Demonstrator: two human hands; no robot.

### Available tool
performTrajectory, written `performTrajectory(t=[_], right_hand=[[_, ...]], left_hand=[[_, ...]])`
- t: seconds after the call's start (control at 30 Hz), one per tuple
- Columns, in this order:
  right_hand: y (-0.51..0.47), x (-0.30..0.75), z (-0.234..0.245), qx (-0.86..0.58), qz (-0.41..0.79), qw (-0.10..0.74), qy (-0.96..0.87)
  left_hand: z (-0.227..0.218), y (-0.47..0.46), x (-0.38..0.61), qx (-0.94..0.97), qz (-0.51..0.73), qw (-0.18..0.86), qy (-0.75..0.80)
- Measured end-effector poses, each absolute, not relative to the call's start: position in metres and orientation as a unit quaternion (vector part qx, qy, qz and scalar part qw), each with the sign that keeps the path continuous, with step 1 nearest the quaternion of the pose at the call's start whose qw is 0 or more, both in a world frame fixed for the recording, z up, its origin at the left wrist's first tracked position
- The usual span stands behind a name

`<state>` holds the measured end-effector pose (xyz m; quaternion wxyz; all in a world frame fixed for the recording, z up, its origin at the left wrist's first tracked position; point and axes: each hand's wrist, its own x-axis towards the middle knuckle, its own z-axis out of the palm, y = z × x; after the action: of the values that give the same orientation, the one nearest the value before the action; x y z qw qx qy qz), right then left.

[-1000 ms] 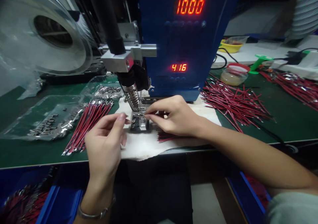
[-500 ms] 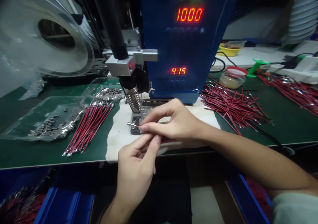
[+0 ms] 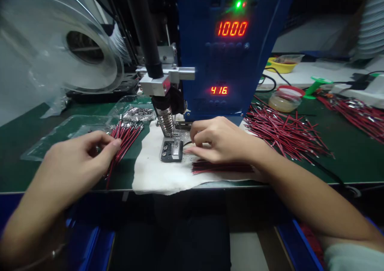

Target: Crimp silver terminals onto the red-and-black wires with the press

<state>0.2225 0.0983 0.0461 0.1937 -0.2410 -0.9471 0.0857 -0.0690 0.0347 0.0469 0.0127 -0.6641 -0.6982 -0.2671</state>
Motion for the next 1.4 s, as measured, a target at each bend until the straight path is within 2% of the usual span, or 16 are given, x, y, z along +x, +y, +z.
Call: performTrajectory(t=[0.17, 0.33, 0.4, 0.5, 0.67, 0.93, 1.23, 1.3, 1.4], right_hand=[[0.102, 0.227, 0.049, -0.233, 0.129, 0.096, -0.959], [0.104, 0.229, 0.049, -0.246, 0.171, 0.030, -0.954], [0.105, 0.229, 0.048, -0.245, 0.184, 0.015, -0.952], [0.106, 0.230, 0.046, -0.240, 0.199, 0.002, -0.950], [0.106, 0.230, 0.047, -0.240, 0.203, 0.007, -0.949], [0.106, 0.228, 0.049, -0.230, 0.194, 0.008, -0.954], [0.108, 0.231, 0.046, -0.248, 0.162, 0.039, -0.954], [0.107, 0.231, 0.046, -0.247, 0.157, 0.055, -0.955], [0.107, 0.230, 0.046, -0.231, 0.151, 0.083, -0.958]], left_hand=[[0.058, 0.055, -0.082, -0.658, -0.133, 0.079, -0.737], [0.059, 0.055, -0.081, -0.633, -0.104, 0.066, -0.764], [0.062, 0.054, -0.094, -0.606, -0.116, 0.100, -0.781], [0.068, 0.056, -0.122, -0.565, -0.104, 0.144, -0.805], [0.071, 0.067, -0.155, -0.600, -0.061, 0.045, -0.796], [0.065, 0.107, -0.167, -0.576, -0.053, 0.031, -0.815], [0.056, 0.119, -0.165, -0.586, -0.116, 0.013, -0.802], [0.059, 0.114, -0.162, -0.593, -0.160, 0.031, -0.789], [0.064, 0.098, -0.141, -0.613, -0.290, 0.045, -0.734]])
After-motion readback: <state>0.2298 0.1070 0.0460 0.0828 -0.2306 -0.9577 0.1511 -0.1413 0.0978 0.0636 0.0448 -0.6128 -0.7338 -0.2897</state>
